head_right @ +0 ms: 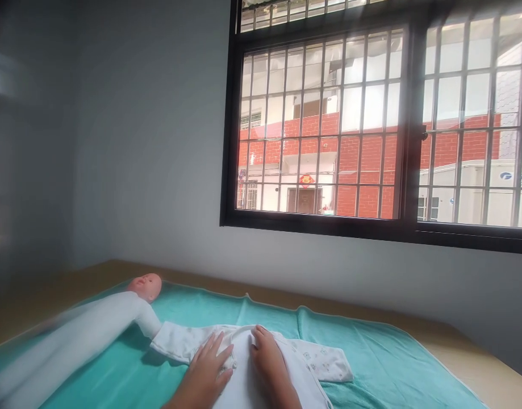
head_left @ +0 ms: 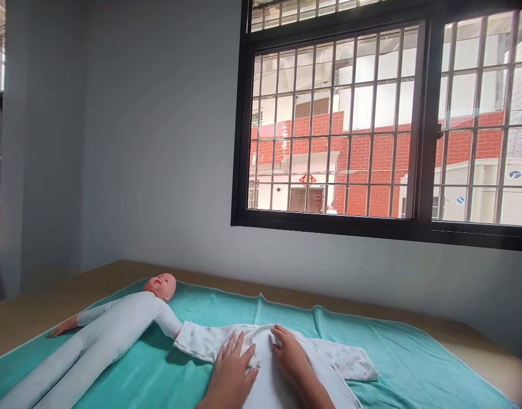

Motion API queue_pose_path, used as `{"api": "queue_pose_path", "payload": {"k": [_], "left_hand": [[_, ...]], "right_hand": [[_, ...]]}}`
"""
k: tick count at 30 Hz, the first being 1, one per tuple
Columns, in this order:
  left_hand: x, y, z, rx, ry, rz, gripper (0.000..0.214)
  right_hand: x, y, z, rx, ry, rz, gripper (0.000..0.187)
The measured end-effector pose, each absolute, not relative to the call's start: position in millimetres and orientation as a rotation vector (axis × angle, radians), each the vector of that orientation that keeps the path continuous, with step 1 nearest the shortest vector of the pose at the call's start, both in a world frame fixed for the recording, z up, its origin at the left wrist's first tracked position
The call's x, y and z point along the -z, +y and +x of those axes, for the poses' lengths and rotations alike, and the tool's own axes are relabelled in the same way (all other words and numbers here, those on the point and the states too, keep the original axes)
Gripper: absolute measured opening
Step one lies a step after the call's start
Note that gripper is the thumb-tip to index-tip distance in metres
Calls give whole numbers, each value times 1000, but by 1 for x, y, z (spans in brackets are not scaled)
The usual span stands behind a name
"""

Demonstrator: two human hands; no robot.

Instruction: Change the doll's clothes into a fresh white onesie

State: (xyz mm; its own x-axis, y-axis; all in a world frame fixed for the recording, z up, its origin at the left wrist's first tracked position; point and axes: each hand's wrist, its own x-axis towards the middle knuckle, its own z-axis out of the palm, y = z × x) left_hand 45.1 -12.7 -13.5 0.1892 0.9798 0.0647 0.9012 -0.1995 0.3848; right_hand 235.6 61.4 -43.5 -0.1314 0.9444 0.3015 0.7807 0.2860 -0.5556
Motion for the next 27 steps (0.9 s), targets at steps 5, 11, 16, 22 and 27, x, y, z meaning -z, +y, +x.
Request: {"api": "queue_pose_path", "payload": {"k": [5,11,16,22,27], "left_hand": [[12,-15,45,-419,1836,2211,58],[10,-16,48,-344,1951,2192,58],[13,-16,50,-354,1976,2225,58],[21,-15,48,-460,1921,2290,55],[22,-16,48,-579,1710,2498,49]], "right_hand": [[40,51,230,-319,-2044,-1602,49],[38,44,225,-266,-2238,-1614,55],[37,41,224,-337,-2318,-1658,66],[41,38,224,-215,-2172,-1503,39],[37,35,222,-127,-2198,-1415,33]]}}
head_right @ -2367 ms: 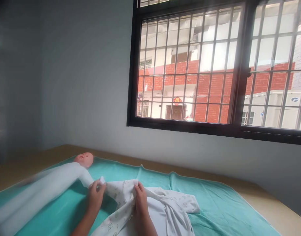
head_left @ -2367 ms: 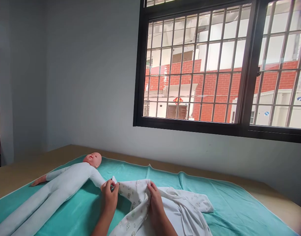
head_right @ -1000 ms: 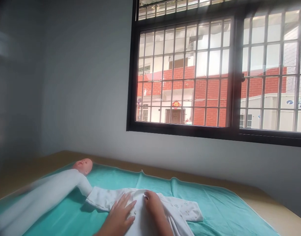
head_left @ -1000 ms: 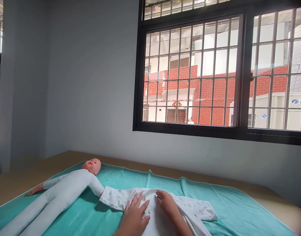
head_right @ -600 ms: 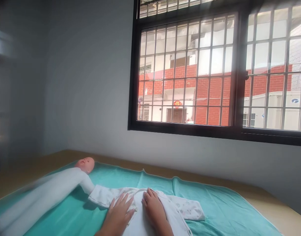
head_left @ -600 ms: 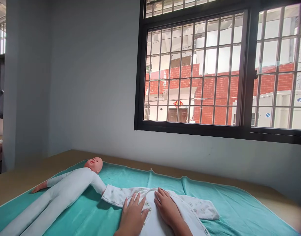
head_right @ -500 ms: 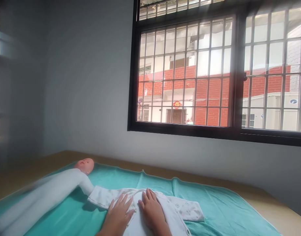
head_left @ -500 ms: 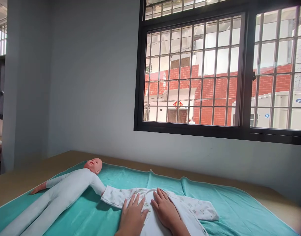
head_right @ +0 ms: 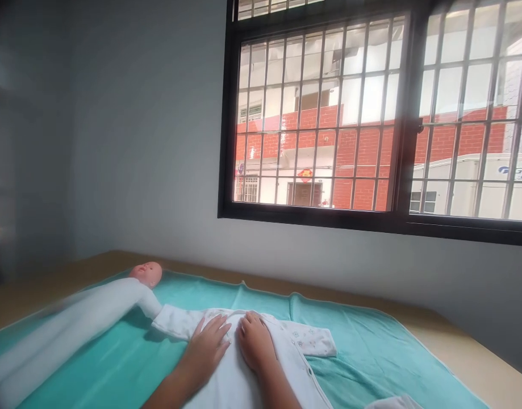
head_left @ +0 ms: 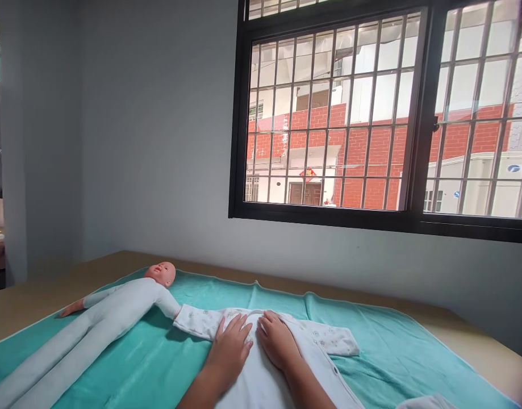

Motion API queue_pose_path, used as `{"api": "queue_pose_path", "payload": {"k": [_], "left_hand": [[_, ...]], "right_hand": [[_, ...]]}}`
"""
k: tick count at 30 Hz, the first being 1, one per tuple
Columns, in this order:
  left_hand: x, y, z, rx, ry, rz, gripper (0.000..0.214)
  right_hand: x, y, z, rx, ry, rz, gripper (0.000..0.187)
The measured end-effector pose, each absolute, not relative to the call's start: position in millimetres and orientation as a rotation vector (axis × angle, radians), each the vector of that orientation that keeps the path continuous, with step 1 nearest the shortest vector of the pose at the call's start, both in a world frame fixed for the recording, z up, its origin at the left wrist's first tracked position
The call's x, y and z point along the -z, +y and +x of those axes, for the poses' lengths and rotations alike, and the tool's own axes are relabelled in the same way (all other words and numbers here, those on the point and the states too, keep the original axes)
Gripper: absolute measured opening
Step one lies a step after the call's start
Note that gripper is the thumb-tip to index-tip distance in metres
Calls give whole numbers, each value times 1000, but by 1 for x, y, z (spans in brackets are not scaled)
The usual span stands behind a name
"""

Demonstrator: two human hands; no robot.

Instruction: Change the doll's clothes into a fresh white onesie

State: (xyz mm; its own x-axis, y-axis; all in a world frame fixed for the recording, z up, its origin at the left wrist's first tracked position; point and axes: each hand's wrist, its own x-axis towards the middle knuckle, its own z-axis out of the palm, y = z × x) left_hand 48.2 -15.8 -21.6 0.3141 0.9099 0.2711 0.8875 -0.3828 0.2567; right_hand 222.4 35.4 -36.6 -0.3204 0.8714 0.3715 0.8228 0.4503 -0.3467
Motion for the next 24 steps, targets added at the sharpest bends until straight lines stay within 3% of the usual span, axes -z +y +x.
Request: {"api": "queue_pose_path", "payload": {"k": [24], "left_hand": [[25,-16,46,-564,1674,2398,47]], "right_hand": [[32,31,216,-126,-2283,-1316,22]]}}
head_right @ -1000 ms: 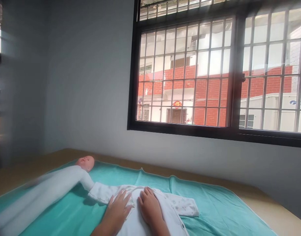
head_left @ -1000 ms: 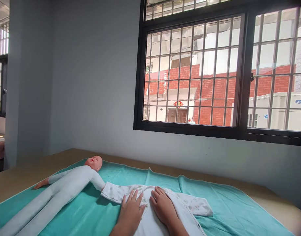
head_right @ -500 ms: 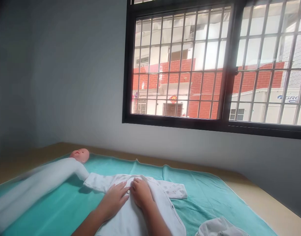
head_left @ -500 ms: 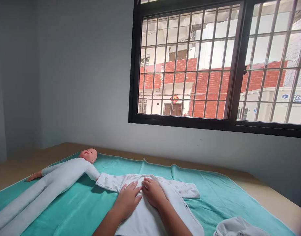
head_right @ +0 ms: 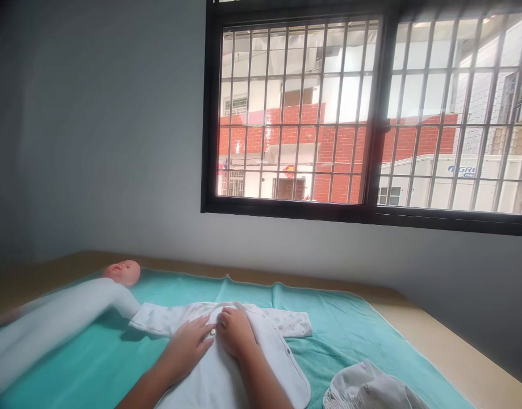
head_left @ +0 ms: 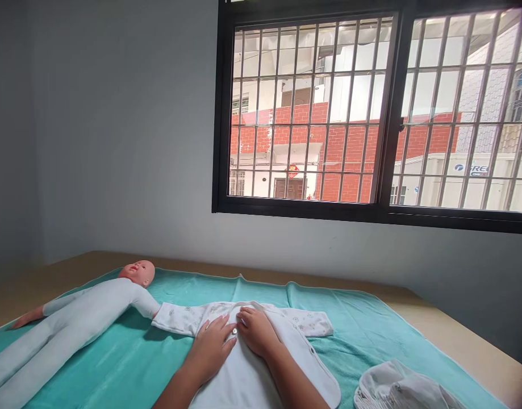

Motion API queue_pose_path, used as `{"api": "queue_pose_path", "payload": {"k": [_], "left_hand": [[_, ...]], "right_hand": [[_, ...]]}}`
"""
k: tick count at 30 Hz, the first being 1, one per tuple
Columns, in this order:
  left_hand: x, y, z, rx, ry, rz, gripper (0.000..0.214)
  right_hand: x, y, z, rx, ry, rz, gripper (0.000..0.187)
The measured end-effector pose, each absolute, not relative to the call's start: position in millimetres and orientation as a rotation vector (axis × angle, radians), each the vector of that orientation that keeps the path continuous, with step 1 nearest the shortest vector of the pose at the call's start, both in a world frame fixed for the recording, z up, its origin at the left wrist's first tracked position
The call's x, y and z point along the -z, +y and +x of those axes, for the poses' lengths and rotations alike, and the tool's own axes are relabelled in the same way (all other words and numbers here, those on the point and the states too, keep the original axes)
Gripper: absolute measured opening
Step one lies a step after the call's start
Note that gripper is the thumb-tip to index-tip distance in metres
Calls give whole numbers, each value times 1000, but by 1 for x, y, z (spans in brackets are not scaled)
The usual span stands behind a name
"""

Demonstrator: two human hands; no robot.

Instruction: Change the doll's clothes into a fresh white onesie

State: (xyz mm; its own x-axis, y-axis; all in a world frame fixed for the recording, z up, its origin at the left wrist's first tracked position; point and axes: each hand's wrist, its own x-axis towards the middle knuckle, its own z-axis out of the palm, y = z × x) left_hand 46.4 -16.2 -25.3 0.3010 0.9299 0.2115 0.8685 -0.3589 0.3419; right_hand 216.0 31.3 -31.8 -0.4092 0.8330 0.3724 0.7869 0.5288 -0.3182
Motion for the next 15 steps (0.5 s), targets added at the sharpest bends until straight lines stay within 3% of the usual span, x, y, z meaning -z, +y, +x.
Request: {"api": "queue_pose_path", "payload": {"k": [15], "left_hand": [[25,-16,46,-571,1681,2406,46]], "right_hand": [[36,34,218,-168,-2235,-1294,27]]}}
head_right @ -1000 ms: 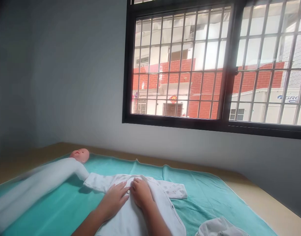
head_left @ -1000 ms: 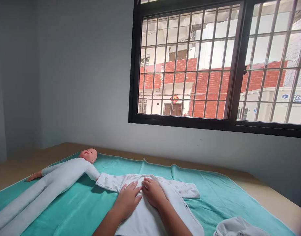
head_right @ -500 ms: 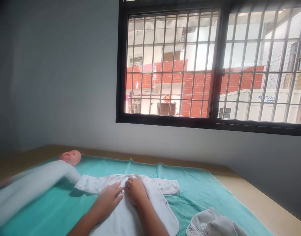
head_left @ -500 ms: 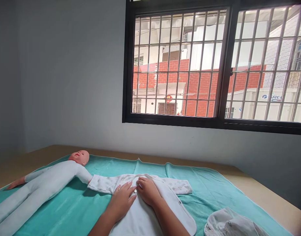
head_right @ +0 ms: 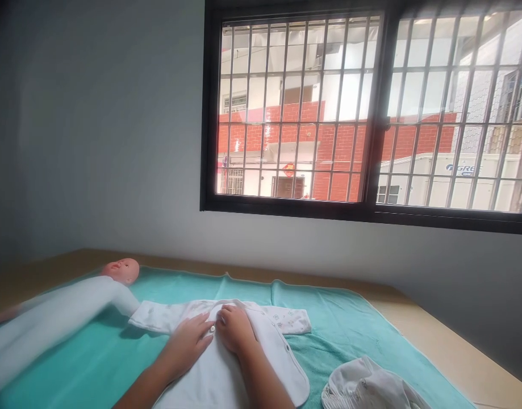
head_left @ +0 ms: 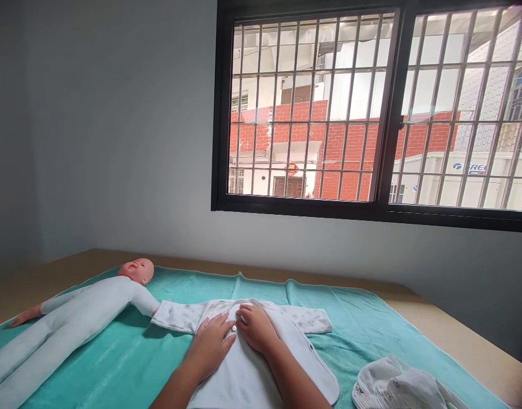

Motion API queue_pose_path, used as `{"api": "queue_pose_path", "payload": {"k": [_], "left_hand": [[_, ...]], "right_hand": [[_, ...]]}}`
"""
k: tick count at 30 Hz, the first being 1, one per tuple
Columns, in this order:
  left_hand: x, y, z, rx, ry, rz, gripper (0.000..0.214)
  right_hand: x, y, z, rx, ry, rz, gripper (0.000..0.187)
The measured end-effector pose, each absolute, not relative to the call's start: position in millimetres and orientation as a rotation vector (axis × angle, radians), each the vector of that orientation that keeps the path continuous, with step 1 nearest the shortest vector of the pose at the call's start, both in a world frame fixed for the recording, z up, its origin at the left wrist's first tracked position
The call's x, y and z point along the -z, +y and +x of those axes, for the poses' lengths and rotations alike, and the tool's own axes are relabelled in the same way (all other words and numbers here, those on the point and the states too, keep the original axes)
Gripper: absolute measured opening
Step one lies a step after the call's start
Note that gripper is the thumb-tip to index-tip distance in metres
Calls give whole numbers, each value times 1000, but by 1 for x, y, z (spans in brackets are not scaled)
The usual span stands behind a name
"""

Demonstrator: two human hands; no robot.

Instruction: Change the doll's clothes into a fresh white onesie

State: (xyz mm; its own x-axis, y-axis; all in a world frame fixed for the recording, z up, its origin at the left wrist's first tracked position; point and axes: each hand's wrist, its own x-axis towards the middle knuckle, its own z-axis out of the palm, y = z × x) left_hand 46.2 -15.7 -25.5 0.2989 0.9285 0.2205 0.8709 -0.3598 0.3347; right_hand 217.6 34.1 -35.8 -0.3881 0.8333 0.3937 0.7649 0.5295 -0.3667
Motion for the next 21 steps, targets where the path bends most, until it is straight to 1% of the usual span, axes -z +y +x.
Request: {"api": "queue_pose_path", "payload": {"k": [16,21], "left_hand": [[23,-18,46,-572,1669,2398,44],[28,-14,45,-652,1641,2411,41]], "right_hand": [[37,35,219,-205,-2193,-1272,24],[27,25,208,-147,-2178,-1273,31]]}}
